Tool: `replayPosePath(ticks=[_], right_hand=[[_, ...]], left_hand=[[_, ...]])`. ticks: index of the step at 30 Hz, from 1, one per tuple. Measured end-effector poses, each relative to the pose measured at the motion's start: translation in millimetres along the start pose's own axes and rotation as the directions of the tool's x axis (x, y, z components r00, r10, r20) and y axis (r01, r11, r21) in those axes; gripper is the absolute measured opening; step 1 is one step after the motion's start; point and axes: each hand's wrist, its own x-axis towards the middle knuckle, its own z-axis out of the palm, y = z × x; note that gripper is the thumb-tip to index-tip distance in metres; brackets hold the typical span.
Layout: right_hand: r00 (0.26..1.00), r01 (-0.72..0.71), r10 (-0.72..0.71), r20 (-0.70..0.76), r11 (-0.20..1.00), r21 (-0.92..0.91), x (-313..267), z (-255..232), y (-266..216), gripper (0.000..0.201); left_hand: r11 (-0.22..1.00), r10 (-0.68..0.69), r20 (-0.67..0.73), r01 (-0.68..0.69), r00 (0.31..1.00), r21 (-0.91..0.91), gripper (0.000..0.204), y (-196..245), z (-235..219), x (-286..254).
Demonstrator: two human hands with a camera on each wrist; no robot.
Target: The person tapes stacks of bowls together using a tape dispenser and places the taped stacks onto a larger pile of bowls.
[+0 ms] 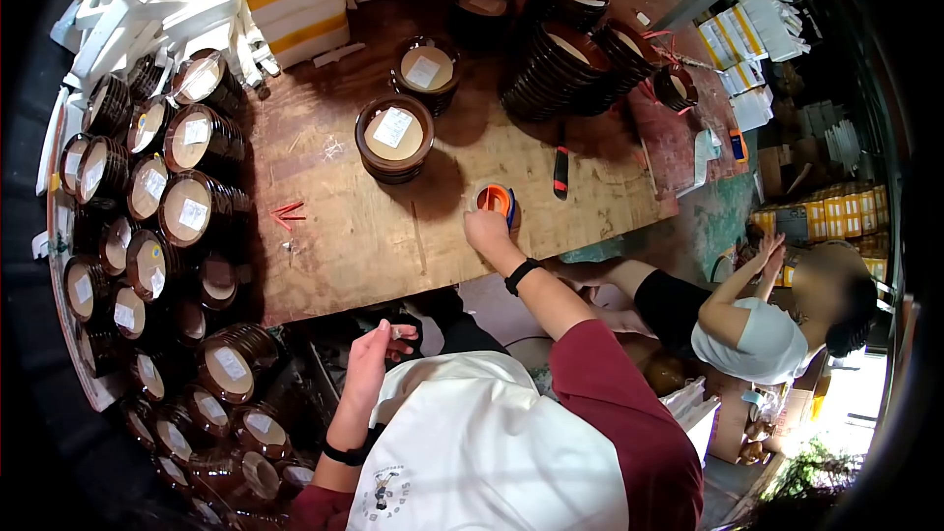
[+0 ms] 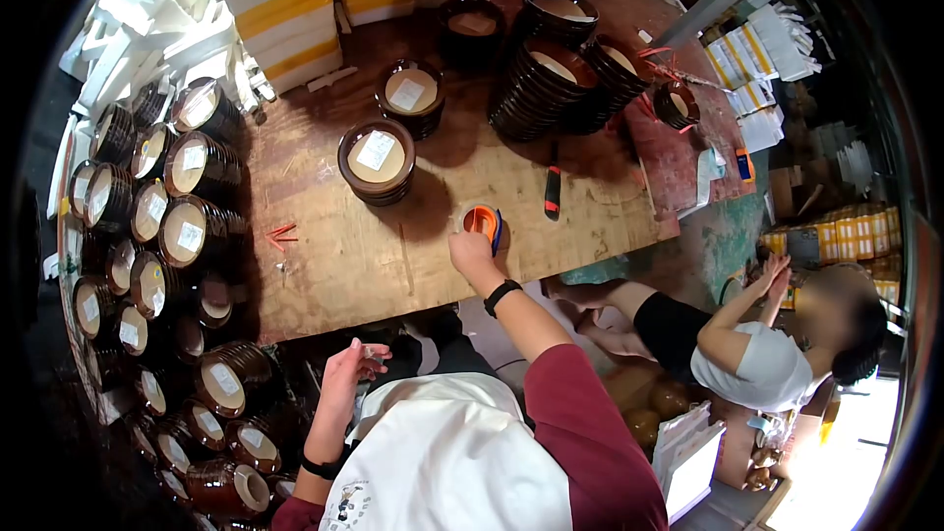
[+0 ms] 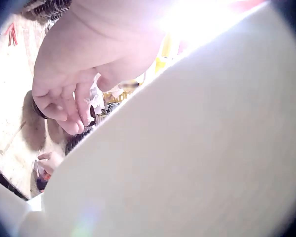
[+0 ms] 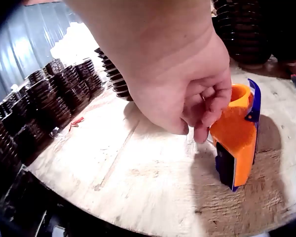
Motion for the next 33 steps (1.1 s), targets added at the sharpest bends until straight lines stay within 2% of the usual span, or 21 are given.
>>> replayPosePath(ticks=[7,10,11,13,15,16,19,22,25,26,27,30,33], right_hand=[[0.996,-0.024,0.033,-0.081,0.993,0.116,-13,-19,-7,0.024],[0.994,-0.018,0.041,-0.102,0.975,0.221,-24,-32,-13,0.025],[0.992,0.001,0.045,-0.121,0.933,0.360,-33,-41,-18,0.024],[0.987,0.047,0.058,-0.151,0.791,0.610,-62,-66,-35,0.023],[0.997,-0.060,0.071,0.033,0.411,0.910,-97,-87,-56,0.022],[0.991,-0.132,0.044,0.126,0.178,0.975,-114,-99,-67,0.022],[0.996,-0.034,0.088,0.027,0.075,0.997,-164,-150,-99,0.022],[0.981,0.113,0.132,-0.145,0.221,0.969,-185,-183,-112,0.023],[0.970,0.165,0.139,-0.202,0.239,0.957,-194,-199,-114,0.022],[0.963,0.195,0.135,-0.234,0.255,0.947,-196,-203,-115,0.022],[0.937,0.263,0.140,-0.320,0.319,0.910,-198,-206,-116,0.020],[0.916,0.279,0.142,-0.375,0.447,0.850,-202,-201,-116,0.016],[0.889,0.293,0.196,-0.415,0.454,0.842,-203,-199,-123,0.014]], left_hand=[[1.000,0.007,0.012,-0.007,1.000,0.014,0.050,0,2,3],[0.999,0.010,0.018,-0.011,1.000,0.041,0.053,-2,3,5],[0.998,0.020,0.024,-0.021,1.000,0.052,0.055,-3,3,6],[0.998,0.033,0.029,-0.034,0.999,0.047,0.056,-1,5,8],[0.999,0.039,0.020,-0.039,0.999,0.009,0.053,6,9,13],[0.999,0.038,0.044,-0.038,0.998,-0.005,0.056,9,9,16],[0.988,0.090,0.162,-0.067,0.983,-0.140,0.066,20,14,19],[0.965,0.074,0.312,0.011,0.947,-0.262,0.072,29,19,23],[0.945,0.089,0.412,0.054,0.907,-0.324,0.073,33,25,22],[0.937,0.081,0.413,0.072,0.907,-0.341,0.073,35,28,21],[0.929,0.073,0.413,0.089,0.908,-0.358,0.073,36,30,19],[0.940,0.067,0.414,0.082,0.908,-0.331,0.072,35,34,17],[0.963,0.066,0.416,0.052,0.907,-0.266,0.072,24,34,17]])
